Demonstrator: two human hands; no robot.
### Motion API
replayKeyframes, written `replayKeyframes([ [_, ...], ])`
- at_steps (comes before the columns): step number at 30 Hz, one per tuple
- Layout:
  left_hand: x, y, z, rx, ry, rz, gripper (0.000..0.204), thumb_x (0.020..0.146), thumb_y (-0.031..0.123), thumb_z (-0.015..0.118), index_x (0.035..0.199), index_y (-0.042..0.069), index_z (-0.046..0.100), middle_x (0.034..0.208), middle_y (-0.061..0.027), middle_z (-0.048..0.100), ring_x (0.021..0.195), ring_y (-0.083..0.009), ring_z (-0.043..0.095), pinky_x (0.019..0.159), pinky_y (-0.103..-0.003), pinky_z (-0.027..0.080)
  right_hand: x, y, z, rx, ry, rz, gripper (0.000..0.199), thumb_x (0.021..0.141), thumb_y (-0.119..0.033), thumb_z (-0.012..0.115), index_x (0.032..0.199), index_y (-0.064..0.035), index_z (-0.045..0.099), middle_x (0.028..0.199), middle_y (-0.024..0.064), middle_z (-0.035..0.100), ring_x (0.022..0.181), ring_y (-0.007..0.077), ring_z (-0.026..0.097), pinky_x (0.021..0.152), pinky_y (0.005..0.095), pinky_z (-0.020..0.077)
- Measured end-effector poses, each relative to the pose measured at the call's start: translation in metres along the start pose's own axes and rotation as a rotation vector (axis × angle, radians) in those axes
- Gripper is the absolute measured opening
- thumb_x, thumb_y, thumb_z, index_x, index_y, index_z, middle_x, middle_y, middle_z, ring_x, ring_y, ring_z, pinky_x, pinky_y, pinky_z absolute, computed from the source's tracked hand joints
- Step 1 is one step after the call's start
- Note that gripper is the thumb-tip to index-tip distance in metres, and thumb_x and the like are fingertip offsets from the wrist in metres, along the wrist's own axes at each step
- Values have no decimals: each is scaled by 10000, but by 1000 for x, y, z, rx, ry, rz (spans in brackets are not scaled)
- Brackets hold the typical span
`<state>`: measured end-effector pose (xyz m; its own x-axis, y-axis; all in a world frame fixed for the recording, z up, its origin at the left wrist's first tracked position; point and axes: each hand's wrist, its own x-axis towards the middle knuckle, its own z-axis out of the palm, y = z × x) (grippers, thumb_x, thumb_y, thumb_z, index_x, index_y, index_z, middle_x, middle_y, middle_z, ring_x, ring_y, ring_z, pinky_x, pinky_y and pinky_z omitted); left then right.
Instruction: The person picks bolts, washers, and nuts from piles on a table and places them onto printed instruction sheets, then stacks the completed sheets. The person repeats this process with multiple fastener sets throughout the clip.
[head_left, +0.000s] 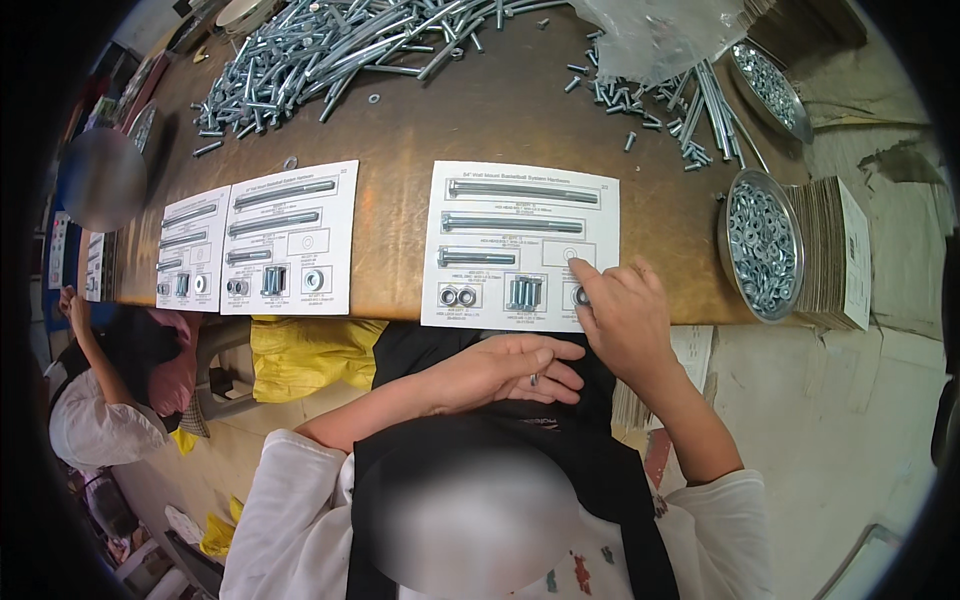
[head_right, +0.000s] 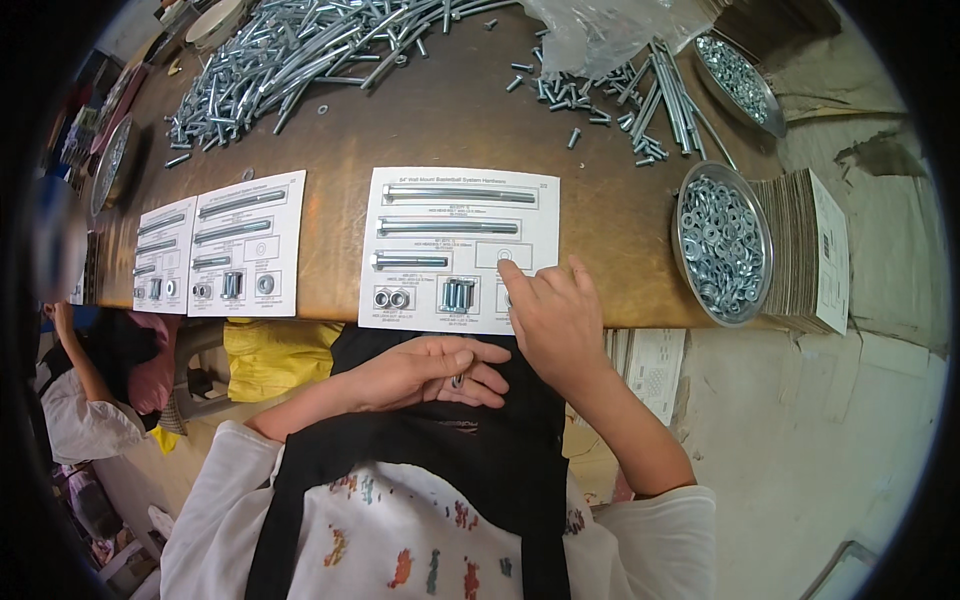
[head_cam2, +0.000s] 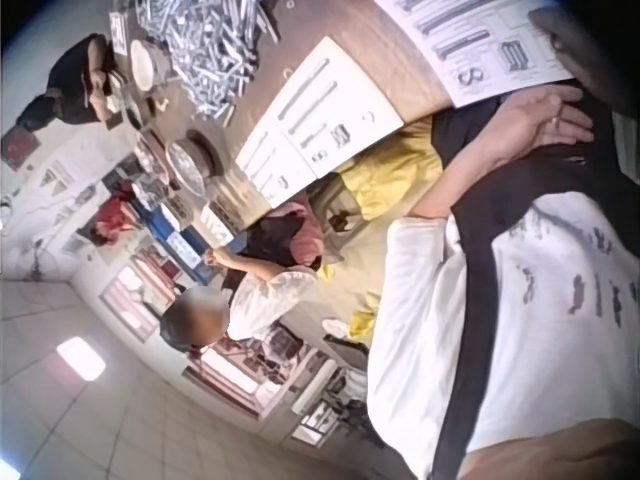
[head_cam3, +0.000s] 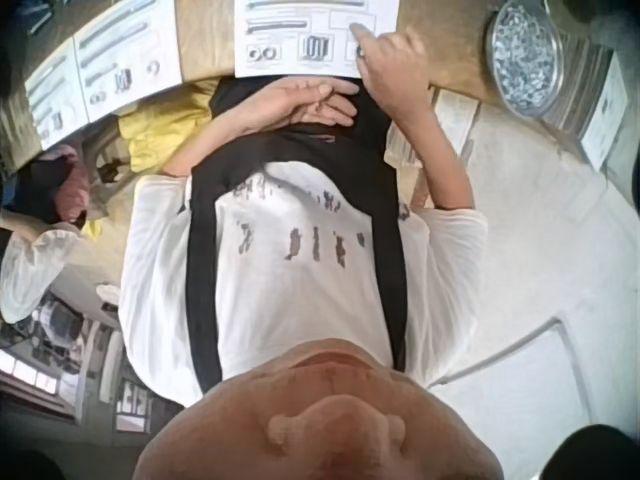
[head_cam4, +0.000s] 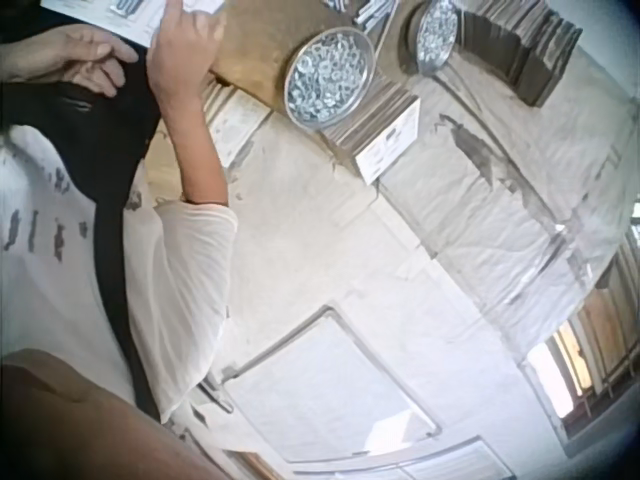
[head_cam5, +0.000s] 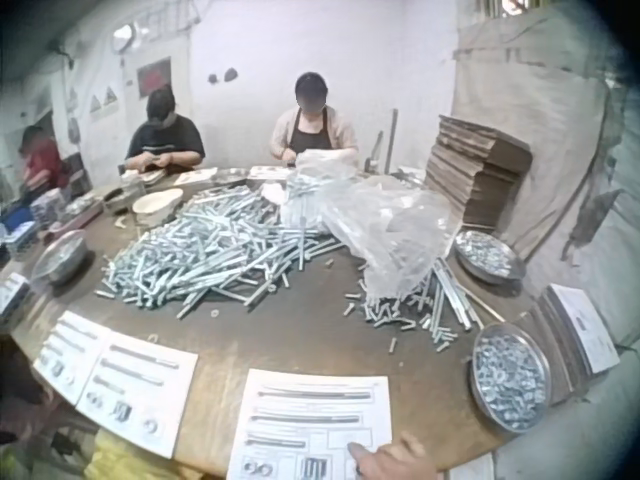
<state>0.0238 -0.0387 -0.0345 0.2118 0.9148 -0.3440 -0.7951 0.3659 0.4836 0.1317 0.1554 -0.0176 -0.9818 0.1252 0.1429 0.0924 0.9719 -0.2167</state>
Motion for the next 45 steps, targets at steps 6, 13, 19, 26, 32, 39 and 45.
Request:
replayKeyframes([
  [6, 6, 10, 10, -144, 93, 172, 484, 1074, 304, 427, 1450, 2, 390, 1298, -186, 584, 1243, -284, 582, 1047, -371, 464, 1, 0, -12, 215, 13, 156, 421, 791, -93, 689, 1206, -74, 619, 892, 90, 690, 891, 284, 638, 927, 457, 467],
  [13, 47, 19, 26, -116, 100, 484, 538, 1070, 310, 446, 1538, 99, 284, 1220, -78, 565, 1089, -135, 591, 906, -281, 490, 3, -34, -36, 292, 306, 27, 270, 731, -33, 735, 992, -59, 667, 1172, 121, 685, 1090, 337, 627, 1076, 519, 372],
  [19, 13, 34, 15, 649, 277, 646, 455, 1062, 321, 451, 1369, -9, 514, 1237, -142, 626, 1124, -160, 607, 976, -308, 470, -36, 102, -66, -282, 565, 353, 227, 875, -20, 620, 1096, 28, 625, 1200, 195, 654, 1117, 359, 609, 995, 436, 457],
  [26, -97, -8, -36, 340, 924, 748, 389, 1041, 350, 516, 881, 35, 679, 757, -35, 687, 691, -108, 676, 617, -228, 488, 69, -15, -25, 342, 124, -15, 567, 749, -84, 736, 1295, -39, 591, 1261, 181, 604, 1226, 356, 536, 1083, 447, 386],
  [32, -142, -53, -88, 52, 1357, 785, 380, 1002, 432, 572, 853, 84, 604, 791, -16, 652, 632, -86, 626, 558, -205, 434, 166, -114, 59, 248, -144, -380, 887, 716, -315, 809, 1442, 4, 413, 1395, 241, 503, 1369, 404, 384, 1142, 569, 258],
  [39, -161, -54, -120, -37, 1440, 945, 270, 964, 320, 667, 870, 75, 601, 740, -11, 645, 620, -82, 621, 561, -212, 460, 183, -136, 81, 268, -185, -406, 1004, 671, -397, 857, 1461, 17, 394, 1419, 246, 493, 1375, 420, 389, 1135, 576, 259],
  [45, -178, -51, -126, -52, 1445, 922, 254, 941, 291, 706, 868, 70, 604, 731, 9, 634, 614, -68, 606, 559, -197, 461, 190, -157, 82, 246, -211, -387, 1030, 680, -419, 854, 1477, 13, 364, 1423, 237, 487, 1370, 416, 394, 1130, 602, 241],
])
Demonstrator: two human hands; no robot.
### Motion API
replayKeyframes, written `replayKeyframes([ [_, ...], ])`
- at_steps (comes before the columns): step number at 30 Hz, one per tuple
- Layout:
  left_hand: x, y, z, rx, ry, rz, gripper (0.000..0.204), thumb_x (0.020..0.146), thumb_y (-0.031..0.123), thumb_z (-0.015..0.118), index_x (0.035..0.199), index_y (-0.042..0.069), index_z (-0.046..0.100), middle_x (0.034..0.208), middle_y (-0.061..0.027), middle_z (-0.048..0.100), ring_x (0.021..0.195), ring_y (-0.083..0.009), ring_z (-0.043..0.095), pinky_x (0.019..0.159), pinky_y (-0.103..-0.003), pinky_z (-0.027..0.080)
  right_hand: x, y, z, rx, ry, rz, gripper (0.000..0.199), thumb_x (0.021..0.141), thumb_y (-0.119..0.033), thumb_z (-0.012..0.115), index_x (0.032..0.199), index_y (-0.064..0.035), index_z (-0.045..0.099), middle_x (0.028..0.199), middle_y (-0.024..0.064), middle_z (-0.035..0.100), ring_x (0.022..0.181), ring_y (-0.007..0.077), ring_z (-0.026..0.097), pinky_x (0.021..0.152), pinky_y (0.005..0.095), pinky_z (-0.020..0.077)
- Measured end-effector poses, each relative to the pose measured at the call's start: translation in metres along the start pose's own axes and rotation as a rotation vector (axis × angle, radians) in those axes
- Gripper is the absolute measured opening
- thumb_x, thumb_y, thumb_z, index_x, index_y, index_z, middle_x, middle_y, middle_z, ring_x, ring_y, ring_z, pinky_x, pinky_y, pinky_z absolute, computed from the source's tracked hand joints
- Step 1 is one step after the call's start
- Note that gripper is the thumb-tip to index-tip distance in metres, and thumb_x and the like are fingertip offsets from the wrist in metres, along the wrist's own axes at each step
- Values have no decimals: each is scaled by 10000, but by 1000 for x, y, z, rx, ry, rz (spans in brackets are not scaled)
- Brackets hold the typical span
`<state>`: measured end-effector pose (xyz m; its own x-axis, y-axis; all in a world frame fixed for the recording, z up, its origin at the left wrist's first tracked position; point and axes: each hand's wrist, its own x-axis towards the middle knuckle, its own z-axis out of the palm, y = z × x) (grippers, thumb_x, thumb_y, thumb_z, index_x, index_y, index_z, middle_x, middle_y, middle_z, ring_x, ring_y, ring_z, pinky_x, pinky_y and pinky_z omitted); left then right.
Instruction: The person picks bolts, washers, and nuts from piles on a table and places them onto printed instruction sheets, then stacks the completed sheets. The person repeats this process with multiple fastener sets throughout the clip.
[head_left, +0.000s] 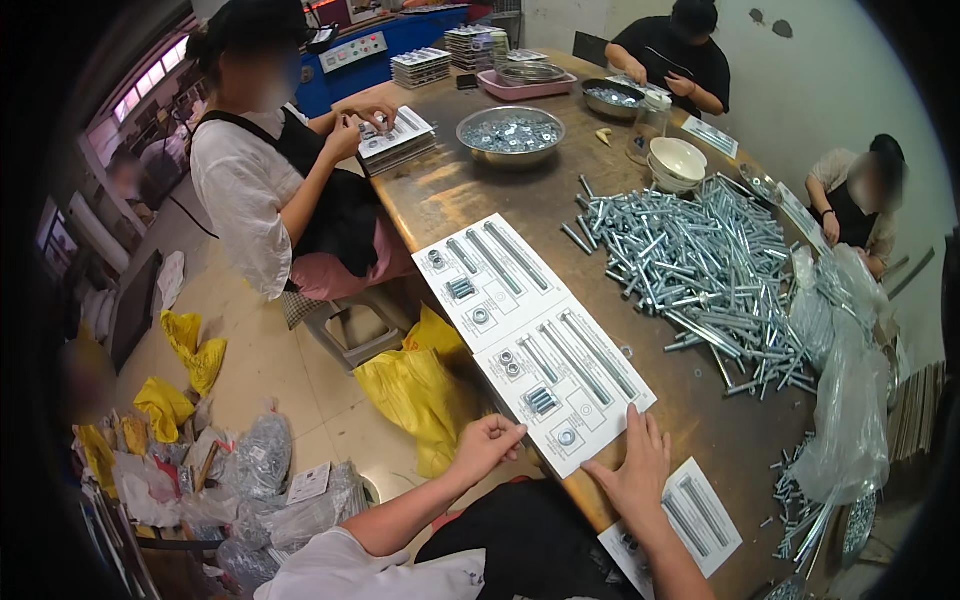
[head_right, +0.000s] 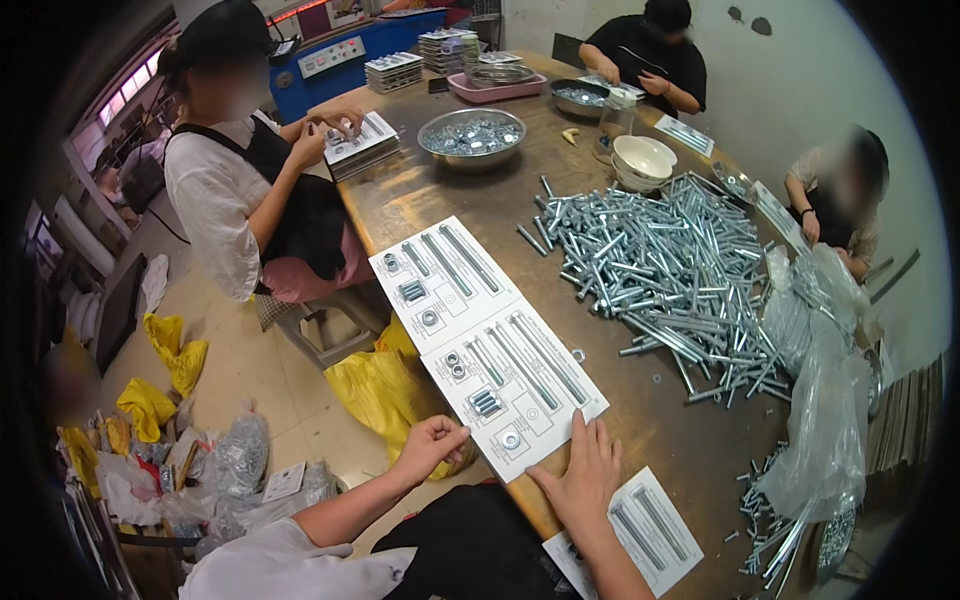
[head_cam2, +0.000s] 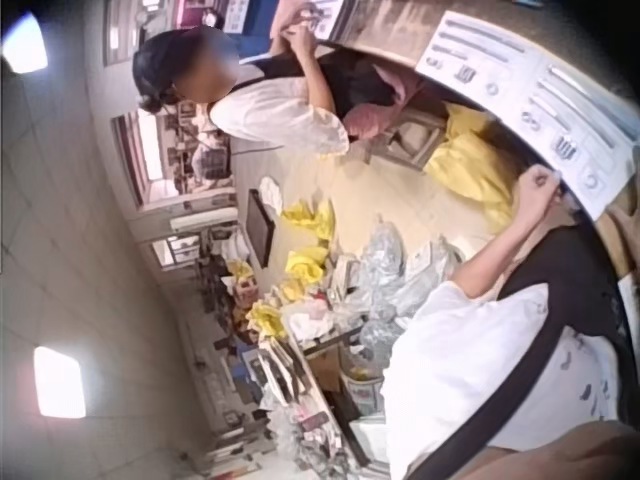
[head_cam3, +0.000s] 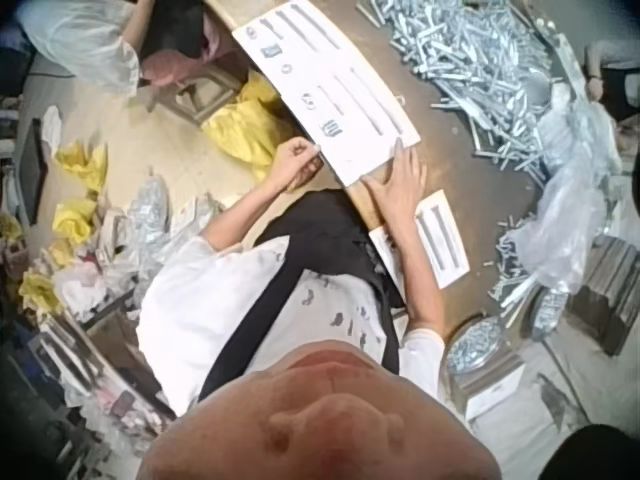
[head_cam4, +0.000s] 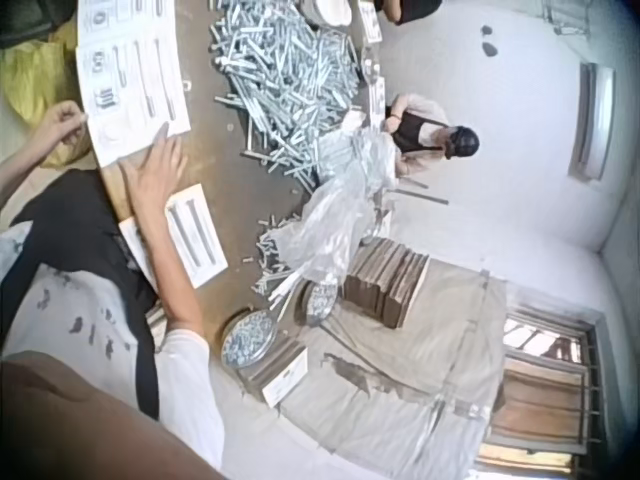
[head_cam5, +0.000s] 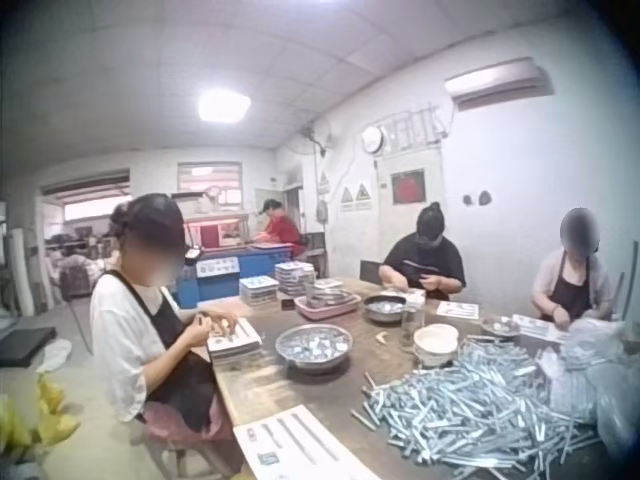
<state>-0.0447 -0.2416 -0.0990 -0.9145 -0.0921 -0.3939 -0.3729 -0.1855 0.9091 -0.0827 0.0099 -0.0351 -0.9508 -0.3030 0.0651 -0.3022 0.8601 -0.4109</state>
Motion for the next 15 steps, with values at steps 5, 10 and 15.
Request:
replayKeyframes([
  [5, 24, 8, -23, -38, 41, 95, 261, 943, 282, 700, 839, 65, 597, 735, -1, 632, 610, -71, 607, 555, -200, 460, 33, -16, 10, -9, -1, -29, 1044, 708, -465, 827, 1496, 3, 330, 1424, 237, 488, 1369, 416, 395, 1127, 616, 227],
  [10, 56, 33, -50, -41, 119, 111, 253, 932, 270, 707, 828, 65, 600, 722, 4, 632, 582, -58, 588, 530, -194, 439, 77, -36, 31, -23, 106, -101, 1079, 665, -467, 856, 1480, 26, 349, 1406, 237, 517, 1331, 420, 450, 1131, 585, 261],
  [15, 91, 51, -89, 12, 178, 139, 271, 929, 300, 701, 810, 79, 598, 718, -2, 632, 570, -69, 594, 522, -202, 439, 120, -62, 58, -22, 155, -127, 1118, 667, -510, 844, 1500, 16, 316, 1384, 238, 537, 1296, 428, 489, 1116, 589, 283],
])
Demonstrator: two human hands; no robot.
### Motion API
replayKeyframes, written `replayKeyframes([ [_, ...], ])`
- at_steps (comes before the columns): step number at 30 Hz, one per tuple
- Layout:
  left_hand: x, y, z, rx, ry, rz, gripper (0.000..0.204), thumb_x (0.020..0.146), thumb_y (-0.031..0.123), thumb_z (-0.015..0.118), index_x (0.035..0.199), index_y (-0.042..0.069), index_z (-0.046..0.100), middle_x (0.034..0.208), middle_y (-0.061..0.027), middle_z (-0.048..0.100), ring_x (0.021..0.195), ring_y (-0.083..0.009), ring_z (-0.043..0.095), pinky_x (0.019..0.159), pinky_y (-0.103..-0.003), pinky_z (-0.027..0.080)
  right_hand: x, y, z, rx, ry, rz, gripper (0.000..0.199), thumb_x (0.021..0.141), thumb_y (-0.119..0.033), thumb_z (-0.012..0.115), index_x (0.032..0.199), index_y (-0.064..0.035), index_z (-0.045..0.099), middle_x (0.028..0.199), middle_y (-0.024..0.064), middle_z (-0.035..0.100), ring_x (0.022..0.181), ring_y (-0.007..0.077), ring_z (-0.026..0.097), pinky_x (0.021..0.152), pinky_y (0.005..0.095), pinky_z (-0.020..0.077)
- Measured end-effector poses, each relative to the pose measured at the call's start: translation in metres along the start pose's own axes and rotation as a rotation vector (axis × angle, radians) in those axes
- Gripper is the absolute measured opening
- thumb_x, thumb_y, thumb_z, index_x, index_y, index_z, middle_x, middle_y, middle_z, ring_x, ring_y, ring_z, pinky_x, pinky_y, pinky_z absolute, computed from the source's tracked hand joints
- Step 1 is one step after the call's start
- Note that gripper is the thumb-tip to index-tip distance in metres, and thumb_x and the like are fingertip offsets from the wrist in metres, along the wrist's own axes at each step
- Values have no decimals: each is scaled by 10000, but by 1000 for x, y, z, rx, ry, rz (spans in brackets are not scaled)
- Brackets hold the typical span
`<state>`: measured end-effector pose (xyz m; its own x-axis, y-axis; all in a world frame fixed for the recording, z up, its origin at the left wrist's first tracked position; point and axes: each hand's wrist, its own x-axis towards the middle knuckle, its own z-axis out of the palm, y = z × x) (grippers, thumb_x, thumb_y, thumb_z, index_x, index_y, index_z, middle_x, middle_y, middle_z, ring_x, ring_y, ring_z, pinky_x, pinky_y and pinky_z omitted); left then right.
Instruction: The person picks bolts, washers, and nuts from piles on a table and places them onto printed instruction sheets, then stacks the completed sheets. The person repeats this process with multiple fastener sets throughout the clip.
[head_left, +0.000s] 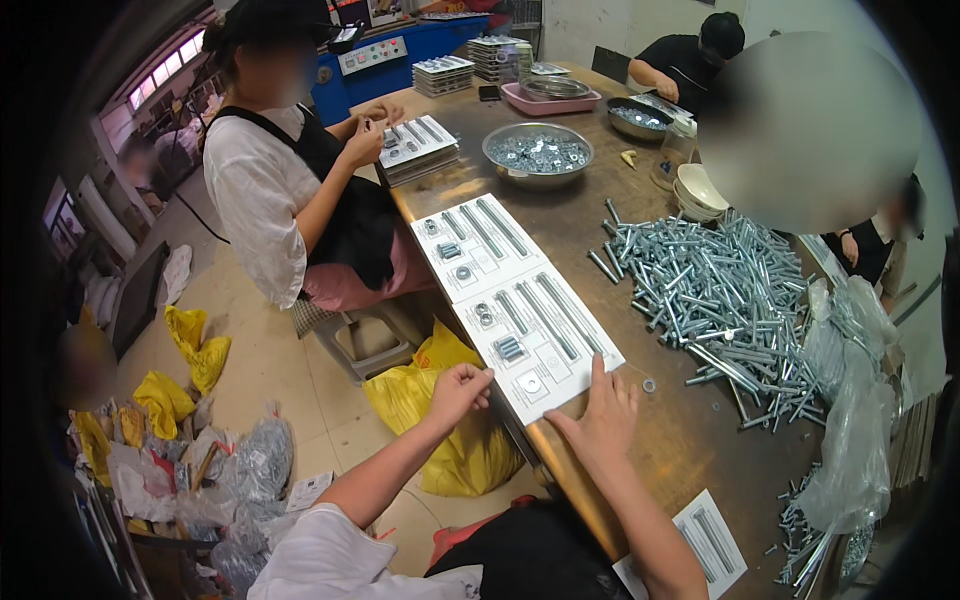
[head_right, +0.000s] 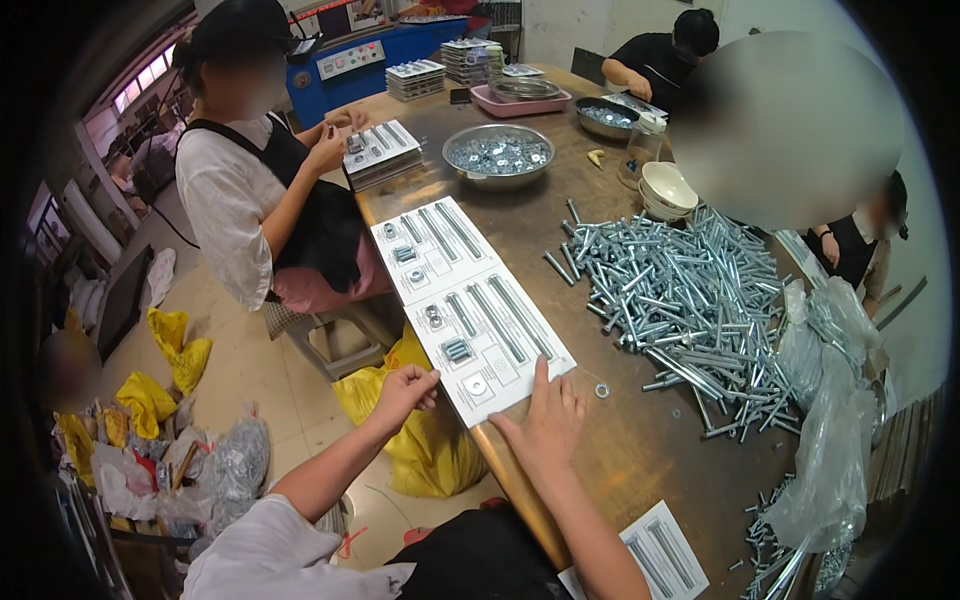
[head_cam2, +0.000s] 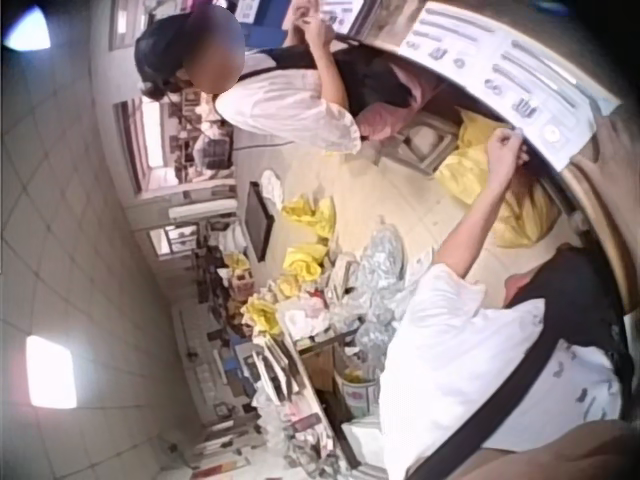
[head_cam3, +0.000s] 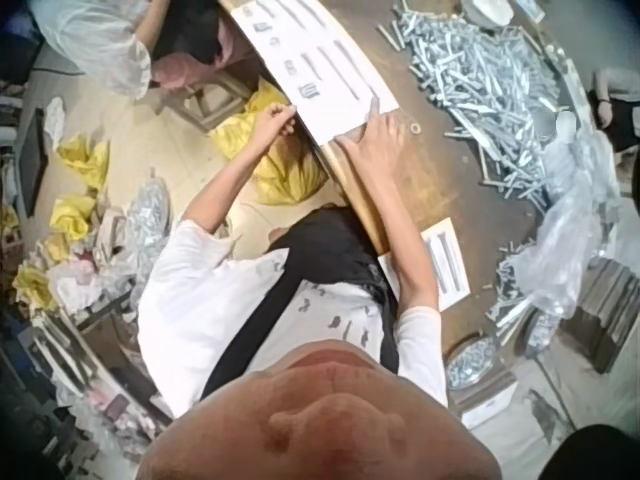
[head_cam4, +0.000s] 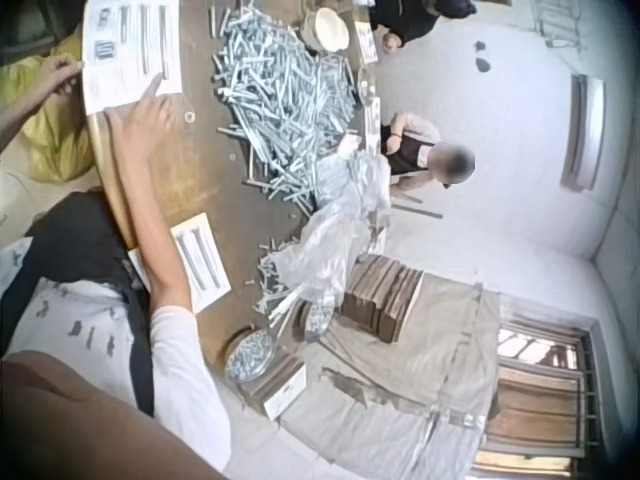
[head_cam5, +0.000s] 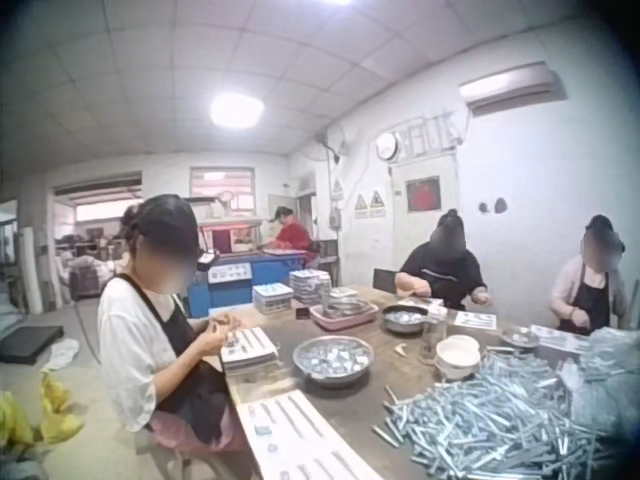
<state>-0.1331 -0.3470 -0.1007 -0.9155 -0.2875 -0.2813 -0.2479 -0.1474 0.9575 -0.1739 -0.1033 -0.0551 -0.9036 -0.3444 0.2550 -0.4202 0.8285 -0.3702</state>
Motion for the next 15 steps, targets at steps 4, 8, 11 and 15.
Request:
replayKeyframes([
  [4, 31, 9, -23, -6, 72, -5, 287, 936, 329, 689, 829, 80, 595, 719, -13, 627, 564, -83, 598, 513, -212, 442, 34, -18, 21, 17, 0, -17, 1109, 715, -559, 790, 1538, -28, 267, 1334, 270, 555, 1300, 447, 461, 1101, 575, 284],
  [8, 60, 14, -42, -11, 117, 39, 283, 936, 309, 690, 817, 67, 603, 704, -24, 624, 557, -96, 600, 501, -219, 443, 62, -35, 35, -13, -13, -16, 1122, 725, -562, 783, 1550, -36, 233, 1331, 268, 551, 1305, 432, 456, 1094, 577, 290],
  [11, 83, 15, -47, 69, 111, 76, 262, 936, 283, 685, 823, 58, 614, 712, -38, 648, 556, -106, 603, 501, -236, 451, 78, -38, 40, -21, -47, 51, 1129, 728, -571, 781, 1548, -30, 227, 1397, 242, 524, 1328, 437, 451, 1103, 560, 297],
  [15, 100, 0, -66, 42, 91, 51, 275, 965, 317, 616, 827, 80, 592, 680, -10, 576, 550, -94, 536, 492, -243, 410, 88, -44, 29, 97, -92, 98, 967, 751, -469, 777, 1506, -40, 351, 1154, 256, 600, 1074, 392, 557, 917, 496, 428],
])
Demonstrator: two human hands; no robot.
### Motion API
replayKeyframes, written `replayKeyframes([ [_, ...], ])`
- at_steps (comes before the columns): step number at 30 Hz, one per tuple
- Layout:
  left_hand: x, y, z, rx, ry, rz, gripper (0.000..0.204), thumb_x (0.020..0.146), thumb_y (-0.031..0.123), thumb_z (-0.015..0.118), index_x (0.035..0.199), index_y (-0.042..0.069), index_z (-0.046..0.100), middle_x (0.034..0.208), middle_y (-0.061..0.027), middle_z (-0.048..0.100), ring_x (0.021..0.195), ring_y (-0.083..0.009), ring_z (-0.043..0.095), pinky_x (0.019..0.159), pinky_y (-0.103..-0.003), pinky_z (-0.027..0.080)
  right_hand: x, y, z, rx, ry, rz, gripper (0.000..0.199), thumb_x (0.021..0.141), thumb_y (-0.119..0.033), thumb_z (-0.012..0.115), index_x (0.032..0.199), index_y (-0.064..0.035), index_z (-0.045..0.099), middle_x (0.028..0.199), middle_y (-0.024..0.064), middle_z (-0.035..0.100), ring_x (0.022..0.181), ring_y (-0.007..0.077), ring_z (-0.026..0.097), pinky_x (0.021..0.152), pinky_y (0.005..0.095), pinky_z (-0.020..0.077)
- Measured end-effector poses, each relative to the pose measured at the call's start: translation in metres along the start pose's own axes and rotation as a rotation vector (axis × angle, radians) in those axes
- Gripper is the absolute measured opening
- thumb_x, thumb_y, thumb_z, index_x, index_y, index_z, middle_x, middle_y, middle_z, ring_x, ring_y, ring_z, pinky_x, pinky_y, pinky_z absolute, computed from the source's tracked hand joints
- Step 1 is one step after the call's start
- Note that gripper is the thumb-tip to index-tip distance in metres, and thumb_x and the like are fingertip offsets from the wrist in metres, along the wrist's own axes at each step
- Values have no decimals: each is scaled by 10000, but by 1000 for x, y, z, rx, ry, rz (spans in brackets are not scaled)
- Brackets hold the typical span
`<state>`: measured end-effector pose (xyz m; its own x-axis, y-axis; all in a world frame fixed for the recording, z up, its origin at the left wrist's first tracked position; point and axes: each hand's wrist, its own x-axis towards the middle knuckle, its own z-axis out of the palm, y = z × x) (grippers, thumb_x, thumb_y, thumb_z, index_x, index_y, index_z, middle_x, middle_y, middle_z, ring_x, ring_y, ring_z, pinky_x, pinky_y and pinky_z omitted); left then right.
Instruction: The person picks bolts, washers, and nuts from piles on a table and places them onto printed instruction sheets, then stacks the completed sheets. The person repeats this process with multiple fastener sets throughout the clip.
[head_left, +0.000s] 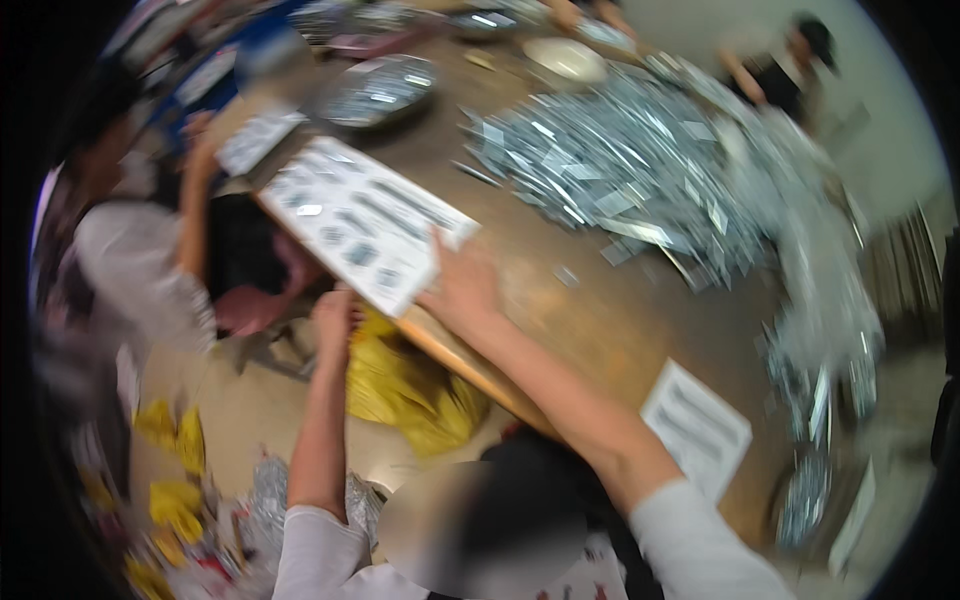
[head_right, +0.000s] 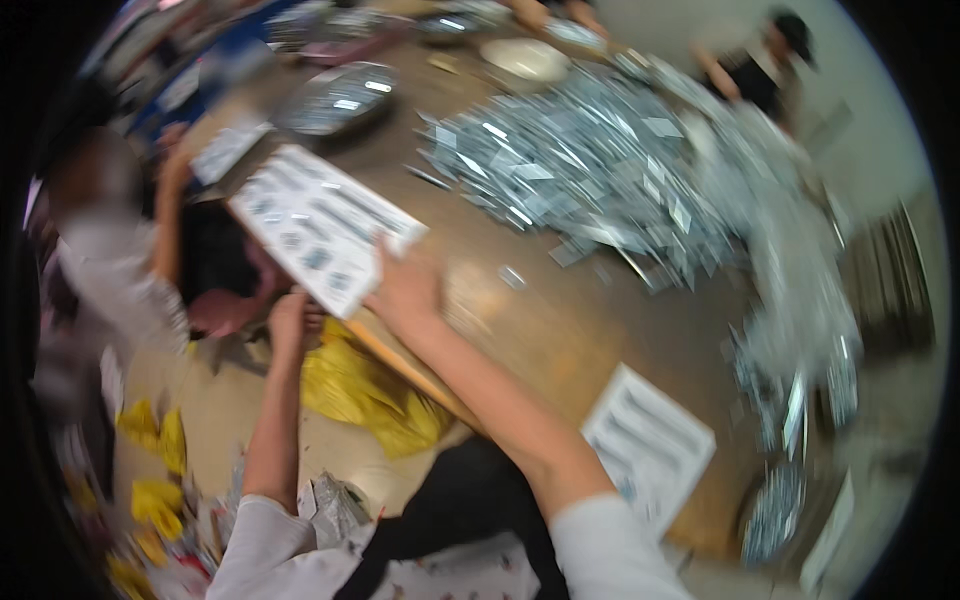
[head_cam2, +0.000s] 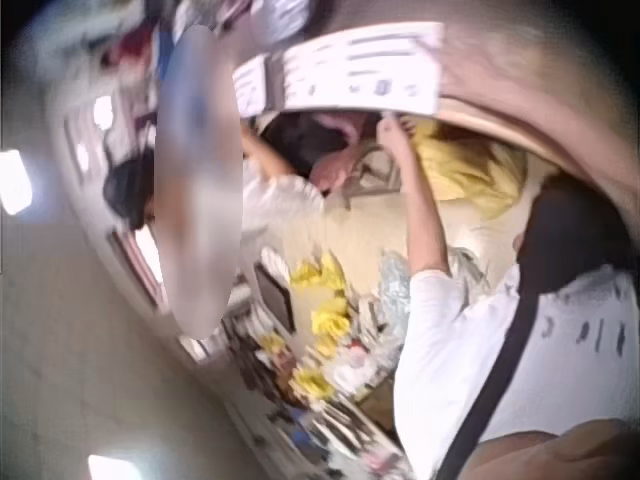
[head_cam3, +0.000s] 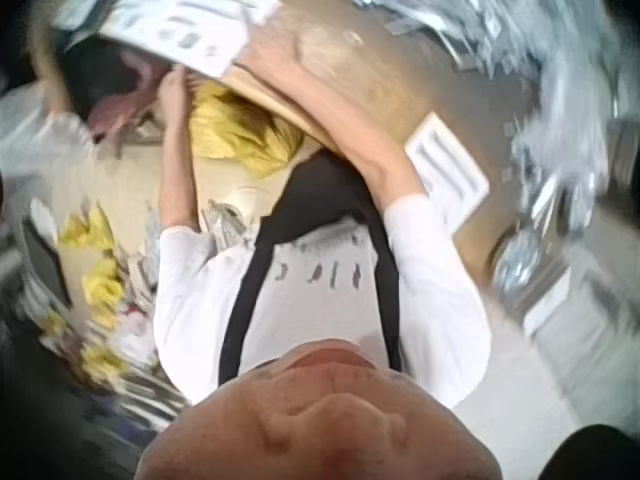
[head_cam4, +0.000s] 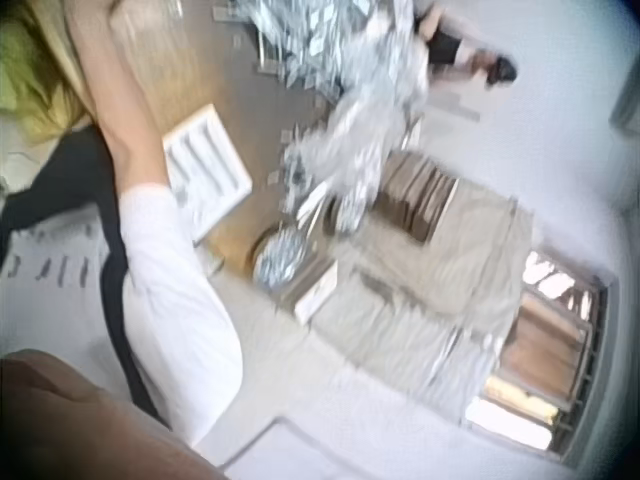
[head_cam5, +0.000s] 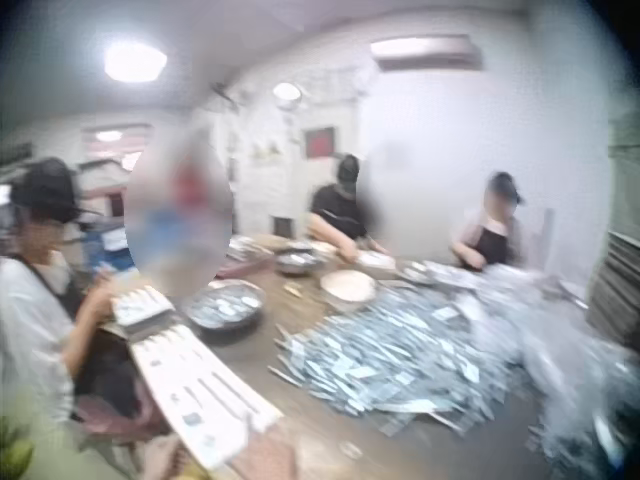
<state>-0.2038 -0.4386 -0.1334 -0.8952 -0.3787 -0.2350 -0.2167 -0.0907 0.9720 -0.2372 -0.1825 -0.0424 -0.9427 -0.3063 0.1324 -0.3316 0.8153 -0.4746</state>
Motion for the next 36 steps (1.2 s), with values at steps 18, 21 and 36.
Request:
replayKeyframes([
  [18, -310, -29, 195, 226, -1170, -550, 359, 1048, 284, 514, 1001, -18, 702, 725, -16, 644, 554, -56, 514, 537, -206, 419, -477, 205, -210, -50, -92, 527, 1145, 551, -403, 903, 1499, -53, 364, 1569, 206, 327, 1488, 368, 231, 1212, 517, 159],
  [21, -313, -27, 202, 217, -1114, -557, 370, 1049, 299, 514, 1026, -17, 706, 731, -23, 650, 554, -57, 518, 538, -202, 423, -476, 213, -200, -54, -75, 442, 1174, 520, -415, 912, 1494, -47, 370, 1572, 211, 319, 1490, 362, 230, 1212, 531, 137],
  [36, -256, -9, 128, 17, -516, -376, 404, 1029, 357, 525, 780, 63, 644, 689, -28, 674, 500, -71, 543, 490, -197, 400, -348, 162, -152, -20, -230, 110, 1170, 581, -519, 885, 1498, -33, 344, 1573, 334, 182, 1494, 462, 115, 1203, 564, 63],
])
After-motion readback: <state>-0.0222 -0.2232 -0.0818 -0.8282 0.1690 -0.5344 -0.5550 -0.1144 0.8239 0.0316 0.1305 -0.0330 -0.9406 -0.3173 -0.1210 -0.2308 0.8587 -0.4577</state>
